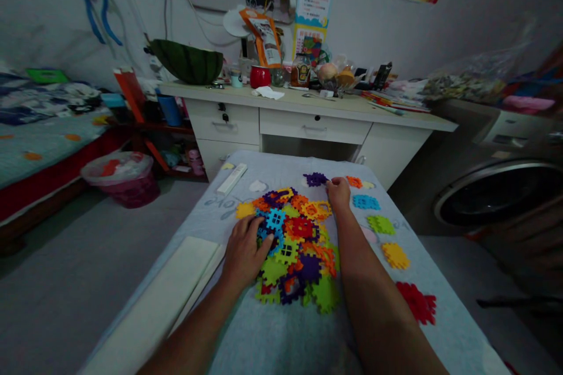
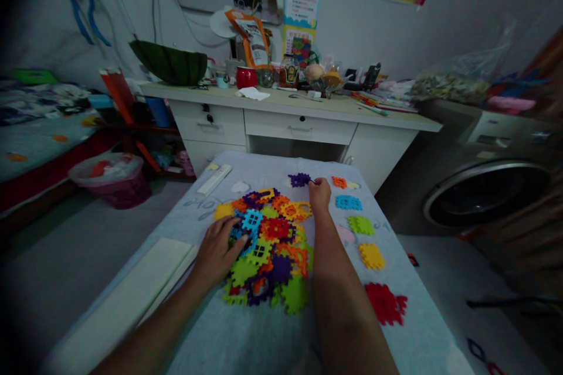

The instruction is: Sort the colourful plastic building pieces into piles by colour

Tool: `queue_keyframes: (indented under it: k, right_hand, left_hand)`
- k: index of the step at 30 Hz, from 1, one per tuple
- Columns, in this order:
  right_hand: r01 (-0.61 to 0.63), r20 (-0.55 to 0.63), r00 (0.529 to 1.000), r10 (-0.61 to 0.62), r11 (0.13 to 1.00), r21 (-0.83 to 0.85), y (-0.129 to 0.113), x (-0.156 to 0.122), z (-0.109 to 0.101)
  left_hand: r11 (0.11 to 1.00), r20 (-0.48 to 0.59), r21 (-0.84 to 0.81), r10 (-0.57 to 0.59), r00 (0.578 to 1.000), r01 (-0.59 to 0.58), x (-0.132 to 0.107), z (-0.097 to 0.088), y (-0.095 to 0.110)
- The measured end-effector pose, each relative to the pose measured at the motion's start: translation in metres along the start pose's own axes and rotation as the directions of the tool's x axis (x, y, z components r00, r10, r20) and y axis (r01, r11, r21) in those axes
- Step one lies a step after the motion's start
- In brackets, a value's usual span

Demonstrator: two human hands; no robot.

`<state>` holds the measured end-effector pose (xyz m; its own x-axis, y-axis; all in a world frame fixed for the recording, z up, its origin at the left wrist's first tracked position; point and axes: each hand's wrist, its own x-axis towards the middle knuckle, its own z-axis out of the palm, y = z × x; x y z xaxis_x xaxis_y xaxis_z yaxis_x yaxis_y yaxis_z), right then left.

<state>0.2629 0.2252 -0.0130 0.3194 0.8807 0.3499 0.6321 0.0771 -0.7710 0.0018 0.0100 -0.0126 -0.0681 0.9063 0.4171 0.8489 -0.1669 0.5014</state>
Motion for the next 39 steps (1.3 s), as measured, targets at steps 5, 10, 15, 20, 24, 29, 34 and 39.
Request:
queue_keyframes:
  k: [5,10,15,20,24,29,34,39]
  right_hand:
    - [0.044,0.126,0.991,-0.034,0.996,-0.076,-0.004,-0.006,0.003]
    - [0.117,0.168,0.980,-0.107,0.992,-0.050,-0.012,-0.008,-0.005]
    - [0.317,0.421,0.845,-0.331,0.943,0.105,-0.046,-0.014,-0.012]
    - [0.563,0.646,0.511,-0.568,0.788,0.247,-0.085,-0.044,0.002]
    - [0.664,0.674,0.514,-0.531,0.744,0.079,-0.098,-0.068,0.019]
    - [0.659,0.647,0.575,-0.501,0.752,-0.004,-0.100,-0.074,0.026]
    - [0.512,0.502,0.698,-0.511,0.846,0.149,-0.090,-0.052,0.018]
    - [0.024,0.316,0.940,-0.127,0.951,0.310,-0.066,-0.025,0.006]
  left_hand:
    - [1.000,-0.012,0.002,0.002,1.000,-0.002,0.000,0.000,0.000]
    - [1.000,-0.004,-0.006,-0.004,1.000,0.004,0.000,0.001,0.000]
    - [1.000,0.005,-0.002,-0.008,1.000,0.008,0.000,0.001,0.000]
    - [1.000,0.011,0.006,0.004,1.000,-0.004,-0.001,0.000,0.000]
    - [1.000,-0.002,-0.013,0.005,1.000,-0.005,-0.001,0.000,0.000]
    - [1.000,0.000,-0.018,-0.002,1.000,0.002,-0.001,0.001,0.000]
    - [1.000,0.010,-0.020,0.000,1.000,0.000,-0.001,0.000,0.000]
    - [1.000,0.008,-0.018,0.006,1.000,-0.006,-0.002,-0.001,0.001]
